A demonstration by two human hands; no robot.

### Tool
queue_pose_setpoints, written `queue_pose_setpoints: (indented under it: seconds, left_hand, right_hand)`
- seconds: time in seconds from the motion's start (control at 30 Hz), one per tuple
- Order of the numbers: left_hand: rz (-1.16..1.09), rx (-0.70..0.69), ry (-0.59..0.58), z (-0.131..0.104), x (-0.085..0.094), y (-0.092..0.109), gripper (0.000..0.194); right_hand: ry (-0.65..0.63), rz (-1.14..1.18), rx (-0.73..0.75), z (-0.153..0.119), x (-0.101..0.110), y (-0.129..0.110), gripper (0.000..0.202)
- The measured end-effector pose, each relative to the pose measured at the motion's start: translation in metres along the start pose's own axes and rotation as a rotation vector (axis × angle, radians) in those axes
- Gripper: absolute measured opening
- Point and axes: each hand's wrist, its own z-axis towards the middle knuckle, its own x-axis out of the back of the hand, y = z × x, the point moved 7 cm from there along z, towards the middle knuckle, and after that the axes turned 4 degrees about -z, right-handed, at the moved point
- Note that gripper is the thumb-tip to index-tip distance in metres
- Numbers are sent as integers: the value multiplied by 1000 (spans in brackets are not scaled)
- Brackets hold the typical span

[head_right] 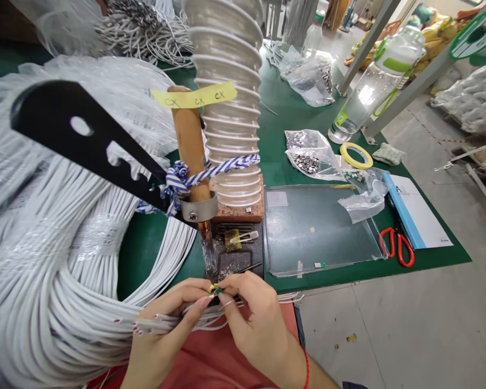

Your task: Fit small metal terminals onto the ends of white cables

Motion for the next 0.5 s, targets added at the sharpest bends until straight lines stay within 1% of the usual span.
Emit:
queue_pose_setpoints:
  seconds: [0.1, 0.23, 0.33, 0.4, 0.47, 0.5]
  left_hand:
    - [-5, -1, 30, 0, 0, 0, 19]
    - [-18, 13, 13, -1, 0, -2, 19]
    - [-28, 33, 18, -3, 1, -4, 18]
    - [-43, 48, 30, -5, 1, -5, 18]
    - [-60, 69, 62, -5, 1, -6, 18]
    - [-65, 81, 81, -5, 2, -7, 18]
  right_hand:
    - [-56, 56, -61, -2, -5, 5, 11]
    - [-83, 103, -100, -2, -9, 8, 10]
    - [-78, 75, -81, -3, -7, 6, 11]
    - [-59, 53, -58, -3, -4, 5, 15]
    - [-38, 88, -49, -4, 1, 7, 21]
    - [-27, 129, -47, -3, 3, 8, 20]
